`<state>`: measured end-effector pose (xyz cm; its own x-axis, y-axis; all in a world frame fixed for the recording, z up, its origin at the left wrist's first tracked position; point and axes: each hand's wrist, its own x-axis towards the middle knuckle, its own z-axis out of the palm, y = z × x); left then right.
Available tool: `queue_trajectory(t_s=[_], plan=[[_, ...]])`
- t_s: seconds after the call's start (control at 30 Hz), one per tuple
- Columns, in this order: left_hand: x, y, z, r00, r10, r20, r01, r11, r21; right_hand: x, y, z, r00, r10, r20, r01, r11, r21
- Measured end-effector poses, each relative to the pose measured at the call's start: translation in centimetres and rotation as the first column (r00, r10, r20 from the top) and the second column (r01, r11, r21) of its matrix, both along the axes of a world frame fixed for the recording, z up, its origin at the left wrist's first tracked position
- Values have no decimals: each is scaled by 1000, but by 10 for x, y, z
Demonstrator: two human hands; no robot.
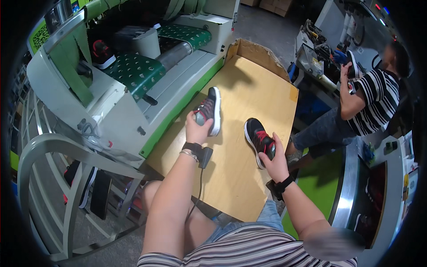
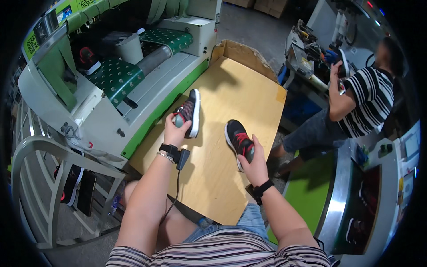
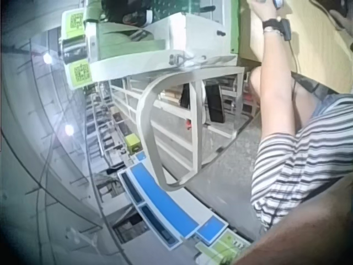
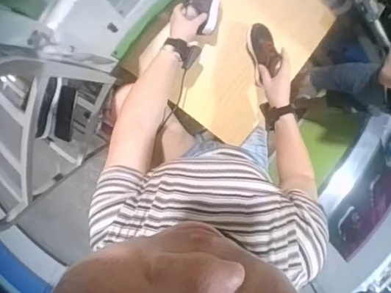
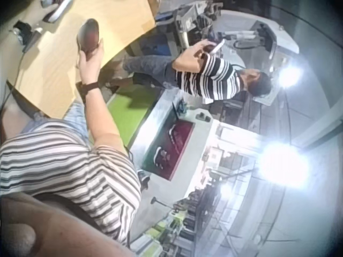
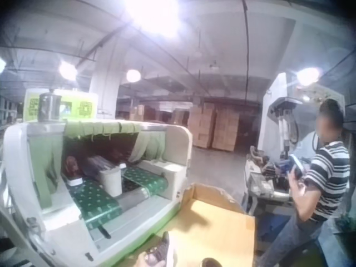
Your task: Inspecting manufactured sneakers, checking soles, and marking interior labels at a factory station.
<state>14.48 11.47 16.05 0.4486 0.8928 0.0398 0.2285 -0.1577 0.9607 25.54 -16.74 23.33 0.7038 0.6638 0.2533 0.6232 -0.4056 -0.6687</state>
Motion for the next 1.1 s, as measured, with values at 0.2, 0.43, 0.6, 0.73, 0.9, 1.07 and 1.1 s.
queue_trajectory(t_s=[0.2, 0.43, 0.6, 0.73, 0.9, 1.07, 1.1], plan=[[22, -39, 26, 988, -106, -115, 141, 920, 366, 1, 0, -18, 983, -1, -183, 15, 997, 74], [36, -34, 4, 936, -284, 210, 271, 958, 91, 5, 0, -19, 989, 5, -147, 4, 998, 61], [9, -12, 76, 628, 19, 778, 526, 727, -442, 2, -1, -21, 993, -11, -120, 17, 999, 48], [-19, -12, 152, 424, 0, 906, 312, 939, -146, 1, -3, -18, 997, -19, -81, 22, 999, 43], [-47, -19, 185, 637, -62, 769, -97, 983, 159, 0, -2, -17, 995, -10, -95, 13, 999, 36], [-49, -38, 185, 705, -132, 697, -60, 968, 244, 1, -1, -19, 997, 4, -75, -1, 999, 46], [-46, -41, 185, 689, -153, 708, -73, 958, 278, 1, -2, -20, 998, -1, -70, 4, 999, 42]])
